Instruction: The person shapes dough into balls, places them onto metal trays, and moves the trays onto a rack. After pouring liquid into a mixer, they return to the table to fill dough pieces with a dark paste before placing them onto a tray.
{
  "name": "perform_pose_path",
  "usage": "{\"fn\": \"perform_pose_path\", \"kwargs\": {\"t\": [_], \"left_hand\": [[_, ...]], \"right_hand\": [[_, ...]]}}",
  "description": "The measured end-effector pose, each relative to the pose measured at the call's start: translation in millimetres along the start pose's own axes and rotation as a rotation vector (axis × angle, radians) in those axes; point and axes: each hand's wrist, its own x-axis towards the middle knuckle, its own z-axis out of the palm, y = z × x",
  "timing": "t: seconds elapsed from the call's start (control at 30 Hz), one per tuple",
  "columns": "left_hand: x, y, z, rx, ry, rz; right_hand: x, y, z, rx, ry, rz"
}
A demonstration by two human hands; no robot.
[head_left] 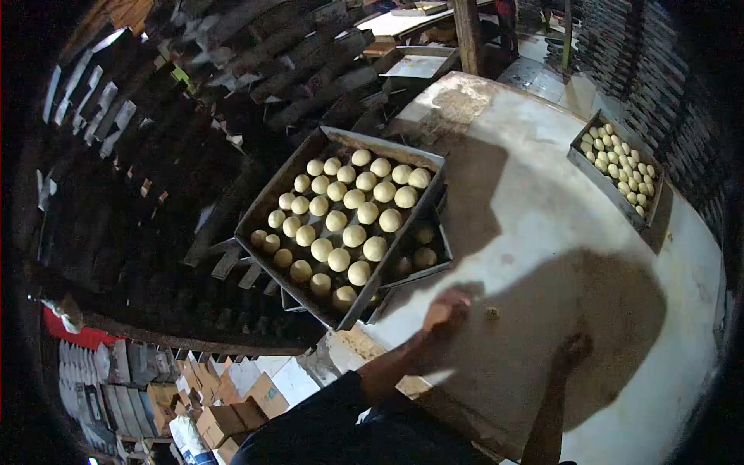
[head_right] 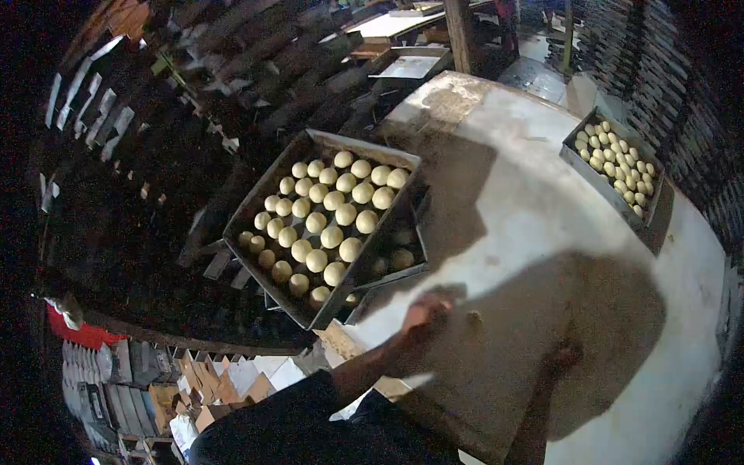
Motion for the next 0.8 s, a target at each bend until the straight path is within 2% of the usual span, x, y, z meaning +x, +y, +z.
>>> {"fn": "perform_pose_path", "kwargs": {"t": [0.07,0.13,0.17,0.23,0.27,0.3,0.33,0.37,0.4,0.47,0.5,0.53,0.57,0.6,0.63,0.67,0.7,0.73,0.77,0.8], "left_hand": [[-60,23,17,-0.32,-0.051,-0.106],[-100,33,0,0.023,-0.144,0.056],[-105,36,-25,0.402,-0.248,0.271],[-106,71,-101,-0.14,-0.591,-0.061],[-105,92,-137,-0.262,-0.645,-0.034],[-105,114,-174,-0.385,-0.704,-0.014],[-104,136,-206,-0.352,-0.641,0.211],[-97,148,-239,-0.315,-0.565,0.436],[-73,150,-283,-0.352,-0.626,0.35],[-22,140,-369,-0.09,-0.234,0.593],[15,142,-410,0.109,-0.224,0.41],[55,115,-429,0.044,-0.071,0.291],[95,82,-442,0.118,0.127,0.252],[127,61,-473,0.313,-0.056,0.076],[163,4,-481,0.442,0.105,0.353],[179,-14,-484,0.572,0.255,0.332],[197,-48,-488,0.611,0.203,0.238],[212,-90,-489,0.643,0.144,0.139],[217,-116,-488,0.669,0.068,0.036],[215,-115,-488,0.628,0.074,0.018]], "right_hand": [[-30,-33,-20,0.264,-0.166,0.137],[-75,6,-20,0.338,-0.019,-0.059],[-81,24,-18,0.377,0.059,-0.155],[-43,49,-71,0.015,-0.527,0.244],[-42,53,-91,-0.034,-0.611,0.323],[-42,45,-105,0.02,-0.582,0.348],[-38,26,-118,0.078,-0.563,0.353],[-36,-4,-128,0.153,-0.542,0.331],[-32,-45,-134,0.23,-0.525,0.285],[-20,-150,-144,0.394,-0.517,0.139],[-15,-213,-150,0.482,-0.523,0.045],[-12,-280,-156,0.56,-0.527,-0.064],[-9,-351,-166,0.618,-0.528,-0.185],[-14,-431,-185,0.633,-0.507,-0.377],[-4,-473,-157,0.8,-0.326,-0.668],[-10,-536,-164,0.953,-0.386,-0.729],[-11,-592,-159,0.97,-0.333,-0.882],[-1,-632,-153,0.788,-0.229,-1.1],[8,-671,-126,0.816,-0.207,-1.176],[16,-702,-97,0.783,-0.222,-1.251]]}}
